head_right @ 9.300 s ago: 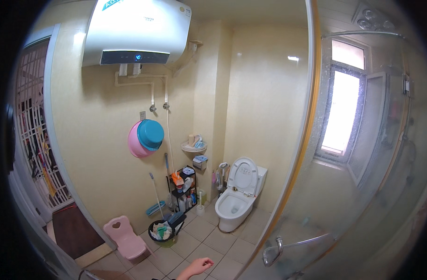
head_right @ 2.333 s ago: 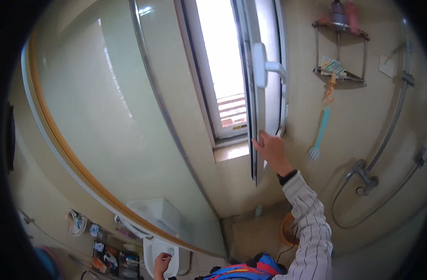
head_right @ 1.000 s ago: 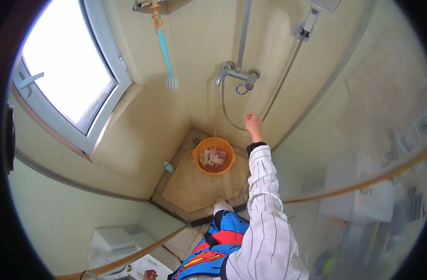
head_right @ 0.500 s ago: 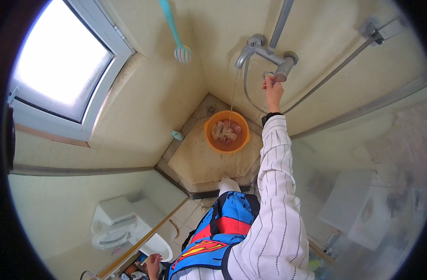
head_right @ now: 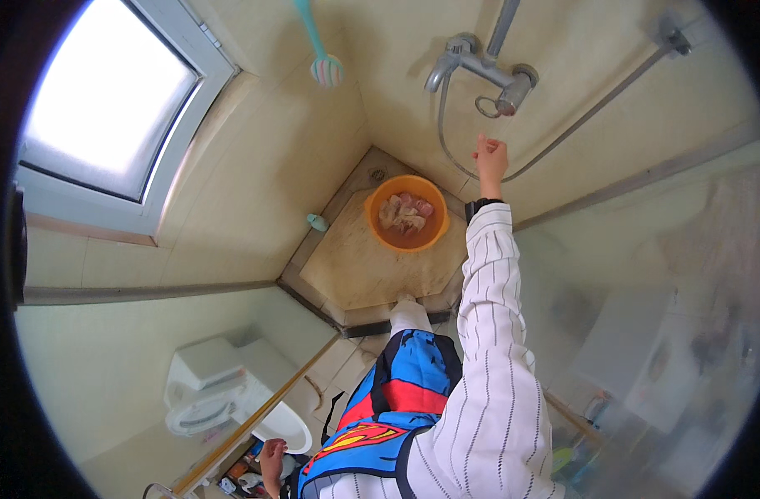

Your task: The person fills a basin with water, then sits on the floor and hand-washes several small garments in the basin. After washing, the person wrings out the clothes and places them on a nearby shelf.

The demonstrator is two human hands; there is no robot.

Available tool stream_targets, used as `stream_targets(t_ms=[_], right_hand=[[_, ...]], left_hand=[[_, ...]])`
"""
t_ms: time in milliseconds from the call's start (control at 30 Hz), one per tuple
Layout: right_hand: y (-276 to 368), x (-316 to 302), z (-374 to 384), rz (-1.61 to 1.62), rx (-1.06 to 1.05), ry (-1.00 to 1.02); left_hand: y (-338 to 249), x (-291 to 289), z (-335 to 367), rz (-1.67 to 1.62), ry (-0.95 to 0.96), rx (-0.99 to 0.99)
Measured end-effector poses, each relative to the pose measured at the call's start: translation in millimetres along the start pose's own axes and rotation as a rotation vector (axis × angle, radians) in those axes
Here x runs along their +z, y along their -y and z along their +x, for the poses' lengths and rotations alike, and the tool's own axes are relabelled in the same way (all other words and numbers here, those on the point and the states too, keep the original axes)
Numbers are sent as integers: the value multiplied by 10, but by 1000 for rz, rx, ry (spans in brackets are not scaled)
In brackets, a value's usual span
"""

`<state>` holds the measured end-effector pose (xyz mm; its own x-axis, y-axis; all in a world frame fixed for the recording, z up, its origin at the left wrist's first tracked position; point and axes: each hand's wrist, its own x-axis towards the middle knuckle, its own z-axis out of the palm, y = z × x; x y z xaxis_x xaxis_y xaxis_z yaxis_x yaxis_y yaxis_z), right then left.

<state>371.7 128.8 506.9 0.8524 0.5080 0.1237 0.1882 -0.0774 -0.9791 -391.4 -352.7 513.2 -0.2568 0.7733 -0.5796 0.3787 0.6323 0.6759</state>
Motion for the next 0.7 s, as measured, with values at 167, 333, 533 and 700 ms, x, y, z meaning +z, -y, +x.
stream_targets(t_ms=[167,333,533,700], right_hand=[[-807,-246,-768,-122,181,155],[-1395,-546,-1740,-389,252,298],[-1776,-711,-2443,-508,409,507],[-2191,-535,-2370,-551,406,581]], left_hand=[[-83,-19,155,152,105,164],[-423,448,528,289,388,330],[-1154,1632,1072,387,679,707],[-1841,2866,1820,190,737,616]])
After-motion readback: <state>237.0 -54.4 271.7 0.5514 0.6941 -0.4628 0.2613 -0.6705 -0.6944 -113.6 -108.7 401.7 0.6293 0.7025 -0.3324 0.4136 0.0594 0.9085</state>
